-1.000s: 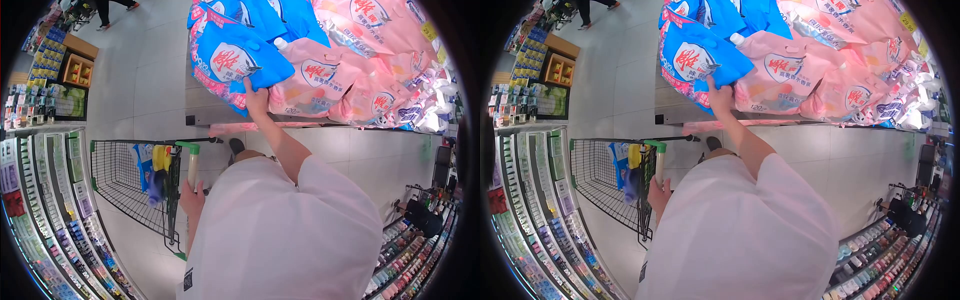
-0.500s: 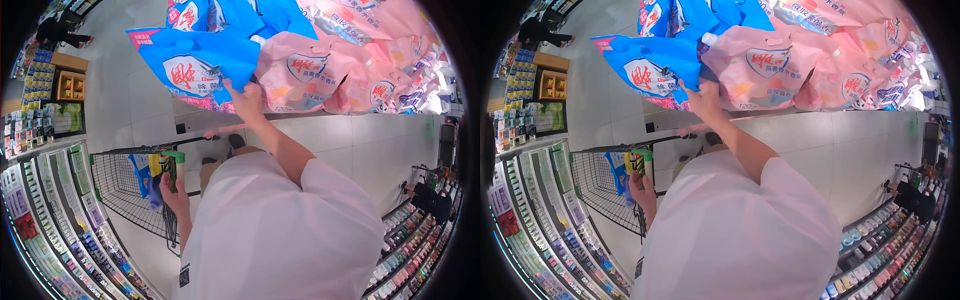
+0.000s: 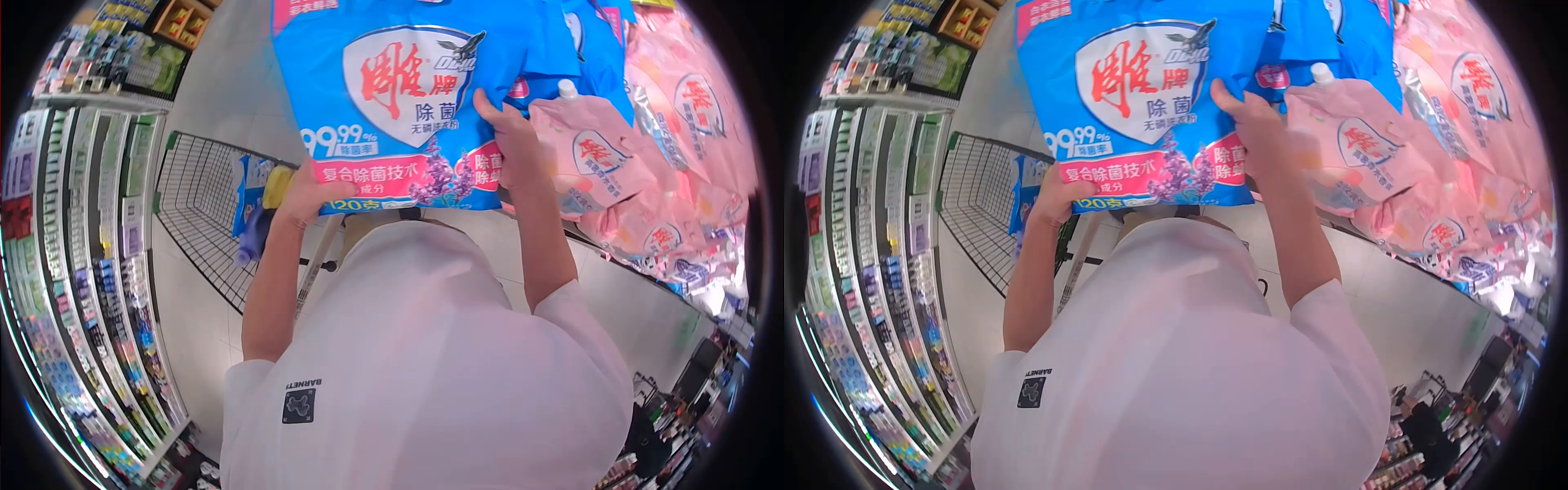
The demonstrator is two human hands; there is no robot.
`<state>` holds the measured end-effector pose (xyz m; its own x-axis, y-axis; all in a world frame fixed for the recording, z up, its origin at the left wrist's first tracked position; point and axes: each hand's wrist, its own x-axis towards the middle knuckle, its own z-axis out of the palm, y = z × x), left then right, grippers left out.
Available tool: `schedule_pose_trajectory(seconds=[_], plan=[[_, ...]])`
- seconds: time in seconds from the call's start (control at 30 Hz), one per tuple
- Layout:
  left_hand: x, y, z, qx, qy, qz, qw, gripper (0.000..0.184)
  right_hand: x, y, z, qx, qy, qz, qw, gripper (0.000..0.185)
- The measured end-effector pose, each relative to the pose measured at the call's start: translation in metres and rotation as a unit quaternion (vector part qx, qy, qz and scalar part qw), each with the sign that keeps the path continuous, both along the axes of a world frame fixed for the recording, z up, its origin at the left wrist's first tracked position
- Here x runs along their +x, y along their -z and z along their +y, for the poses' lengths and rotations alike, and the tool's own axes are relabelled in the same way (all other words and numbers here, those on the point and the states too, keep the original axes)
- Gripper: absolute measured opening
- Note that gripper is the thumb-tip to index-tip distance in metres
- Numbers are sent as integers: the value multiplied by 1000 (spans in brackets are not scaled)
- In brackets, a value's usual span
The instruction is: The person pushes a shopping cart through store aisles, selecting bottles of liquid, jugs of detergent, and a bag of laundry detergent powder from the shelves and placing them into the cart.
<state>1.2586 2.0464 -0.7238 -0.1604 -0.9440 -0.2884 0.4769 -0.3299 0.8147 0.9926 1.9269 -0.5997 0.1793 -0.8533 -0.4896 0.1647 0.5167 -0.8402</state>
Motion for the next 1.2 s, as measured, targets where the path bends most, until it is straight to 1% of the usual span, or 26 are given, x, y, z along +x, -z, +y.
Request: schedule_pose_trajectory(seconds=[0.07,0.13,0.17,0.2,0.23,0.33,0.37,0.4,0.5,0.67,0.73,0.8,1.0,1.2], plan=[[-8,-10,12,29,-35,19,999,77,12,-10,0,18,-47,-7,999,41],[-19,-17,21,87,-86,52,991,72,2,-2,-11,5,-83,-8,997,43],[-24,-21,26,91,-92,53,990,72,-2,3,-14,-10,-111,-8,994,45],[-27,-26,29,103,-119,78,984,71,-2,5,-12,-16,-112,-38,993,47],[-29,-28,32,115,-146,102,977,69,-4,9,-12,-15,-118,-38,992,47],[-31,-26,39,101,-179,104,973,68,-8,17,-5,-6,-172,-29,985,50],[-34,-25,39,103,-187,104,971,68,-10,19,4,-59,-195,66,977,52],[-31,-24,40,98,-179,108,973,68,-8,21,9,-113,-216,159,957,54],[-29,-24,44,99,-173,109,974,69,-6,30,8,-77,-256,177,947,57],[-27,-22,44,102,-176,101,974,68,-3,39,8,-62,-223,170,958,53],[-24,-28,45,101,-164,72,979,67,-4,44,8,-54,-212,164,962,50],[-22,-29,44,95,-165,74,979,66,-5,49,7,-58,-192,120,972,47],[-18,-30,46,86,-167,86,978,65,-1,47,8,-66,-193,112,973,42],[-20,-30,47,84,-168,97,977,64,0,39,12,-62,-184,100,976,43]])
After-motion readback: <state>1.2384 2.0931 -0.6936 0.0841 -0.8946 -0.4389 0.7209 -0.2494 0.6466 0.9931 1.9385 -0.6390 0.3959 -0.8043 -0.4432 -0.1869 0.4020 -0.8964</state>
